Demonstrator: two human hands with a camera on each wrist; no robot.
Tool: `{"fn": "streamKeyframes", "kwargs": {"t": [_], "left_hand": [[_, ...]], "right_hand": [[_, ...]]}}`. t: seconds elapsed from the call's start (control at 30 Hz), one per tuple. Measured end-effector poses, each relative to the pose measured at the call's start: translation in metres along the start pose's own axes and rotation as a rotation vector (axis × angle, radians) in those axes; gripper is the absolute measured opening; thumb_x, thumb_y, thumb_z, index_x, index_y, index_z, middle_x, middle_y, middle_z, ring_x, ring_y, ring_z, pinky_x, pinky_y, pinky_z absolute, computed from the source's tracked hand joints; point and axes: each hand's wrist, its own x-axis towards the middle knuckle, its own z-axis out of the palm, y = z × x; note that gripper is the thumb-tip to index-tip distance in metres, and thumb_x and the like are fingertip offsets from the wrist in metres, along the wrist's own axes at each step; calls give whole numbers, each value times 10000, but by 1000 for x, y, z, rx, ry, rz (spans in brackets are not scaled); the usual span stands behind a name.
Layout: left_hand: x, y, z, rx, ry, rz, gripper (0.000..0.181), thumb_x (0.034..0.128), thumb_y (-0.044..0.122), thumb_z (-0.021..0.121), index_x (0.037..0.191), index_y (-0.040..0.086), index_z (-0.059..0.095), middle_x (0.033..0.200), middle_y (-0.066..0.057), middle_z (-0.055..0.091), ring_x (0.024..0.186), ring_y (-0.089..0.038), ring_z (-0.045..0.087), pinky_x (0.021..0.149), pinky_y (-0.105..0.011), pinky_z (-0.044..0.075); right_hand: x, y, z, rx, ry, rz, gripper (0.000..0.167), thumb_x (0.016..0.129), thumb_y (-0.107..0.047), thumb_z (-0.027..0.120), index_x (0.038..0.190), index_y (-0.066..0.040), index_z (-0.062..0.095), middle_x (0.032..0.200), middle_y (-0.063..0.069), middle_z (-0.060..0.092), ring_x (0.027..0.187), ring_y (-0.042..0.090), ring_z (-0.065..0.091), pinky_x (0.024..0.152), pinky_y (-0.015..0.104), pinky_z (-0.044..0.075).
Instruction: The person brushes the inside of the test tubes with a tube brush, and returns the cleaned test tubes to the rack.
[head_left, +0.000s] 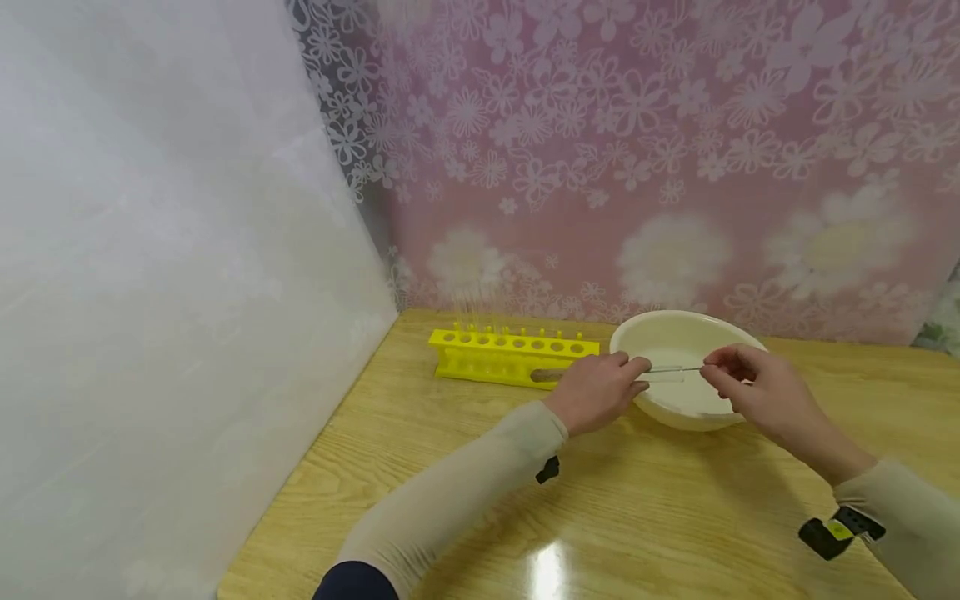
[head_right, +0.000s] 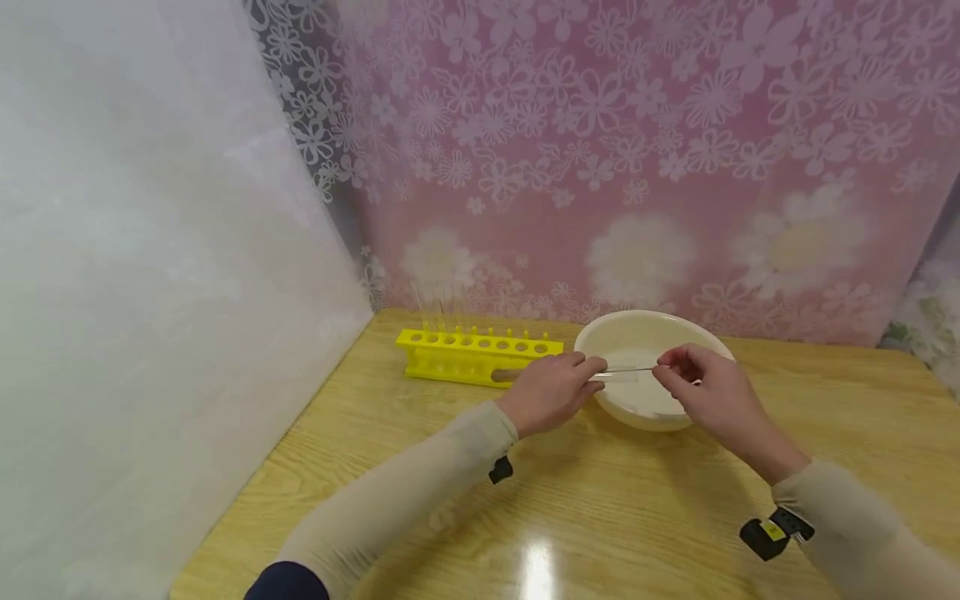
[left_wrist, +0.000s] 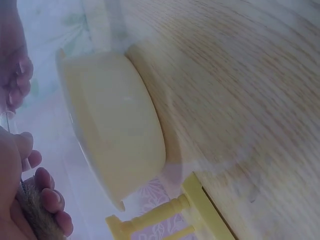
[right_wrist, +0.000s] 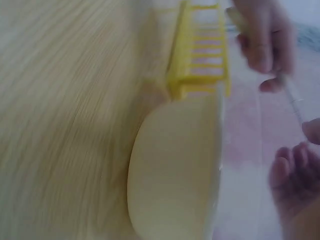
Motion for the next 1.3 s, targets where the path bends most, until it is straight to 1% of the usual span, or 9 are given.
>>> {"fn": "streamKeyframes", "kwargs": {"t": [0.2, 0.3, 0.37, 0.47, 0.57, 0.87, 0.97, 1.1, 1.3], "left_hand": [[-2, 0, 2, -121, -68, -21, 300, 1083, 363, 433, 1308, 209, 557, 950, 89, 597, 720, 0, 519, 606, -136, 412], [-3, 2, 2, -122, -64, -14, 295, 1086, 367, 420, 1305, 218, 547, 947, 91, 588, 716, 1, 509, 608, -135, 407], [-3, 2, 2, -114, -52, -11, 285, 1085, 364, 423, 1295, 217, 550, 937, 90, 583, 709, 0, 501, 604, -133, 400], [-3, 2, 1, -107, -43, -16, 272, 1083, 358, 432, 1282, 217, 554, 926, 92, 574, 704, 2, 490, 602, -127, 390], [-3, 1, 0, -98, -37, -14, 268, 1081, 357, 440, 1277, 216, 557, 914, 92, 572, 693, 2, 485, 597, -124, 385], [1, 7, -2, 30, 11, 29, 269, 1064, 378, 485, 1259, 216, 576, 874, 85, 580, 655, -26, 503, 592, -143, 410], [2, 8, -3, 64, 19, 37, 262, 1058, 386, 500, 1240, 217, 584, 858, 86, 575, 641, -31, 493, 576, -146, 408], [1, 8, -4, 18, -11, 10, 263, 1066, 379, 479, 1251, 220, 578, 882, 95, 584, 654, -11, 492, 567, -128, 387], [0, 3, -4, -88, -50, -44, 279, 1082, 373, 433, 1276, 228, 570, 942, 113, 602, 711, 17, 514, 586, -115, 394]], "right_hand": [[-2, 14, 7, -412, 288, -540, 268, 1023, -324, 597, 957, -78, 681, 805, -52, 642, 637, 20, 512, 555, 143, 378], [-2, 16, 5, -428, 311, -637, 499, 1062, -496, 407, 893, -101, 661, 812, -78, 629, 621, 1, 483, 543, 144, 375], [-2, 15, 3, -409, 286, -642, 388, 1057, -434, 485, 876, -130, 647, 819, -112, 598, 632, -21, 449, 554, 142, 362], [-3, 10, 2, -351, 223, -577, 130, 985, -190, 663, 865, -209, 618, 781, -161, 531, 611, -38, 383, 557, 139, 325], [-5, 5, 2, -239, 144, -423, 284, 887, -14, 735, 861, -258, 591, 716, -155, 475, 560, 0, 360, 534, 172, 307], [4, -2, -11, 512, -191, 203, 326, 1065, -209, 513, 780, -52, 486, 633, 34, 394, 551, 247, 430, 551, 429, 277], [4, 1, -11, 570, -196, 286, 312, 1060, -208, 525, 789, -53, 523, 636, 9, 400, 560, 220, 462, 548, 425, 293], [-3, 5, -5, 262, -81, 110, 220, 1033, -220, 588, 944, -20, 609, 693, 38, 540, 590, 211, 534, 541, 324, 440], [-3, 9, 5, -279, 211, -447, 96, 973, -185, 682, 1013, -98, 674, 843, -75, 618, 688, 12, 534, 592, 152, 422]]}}
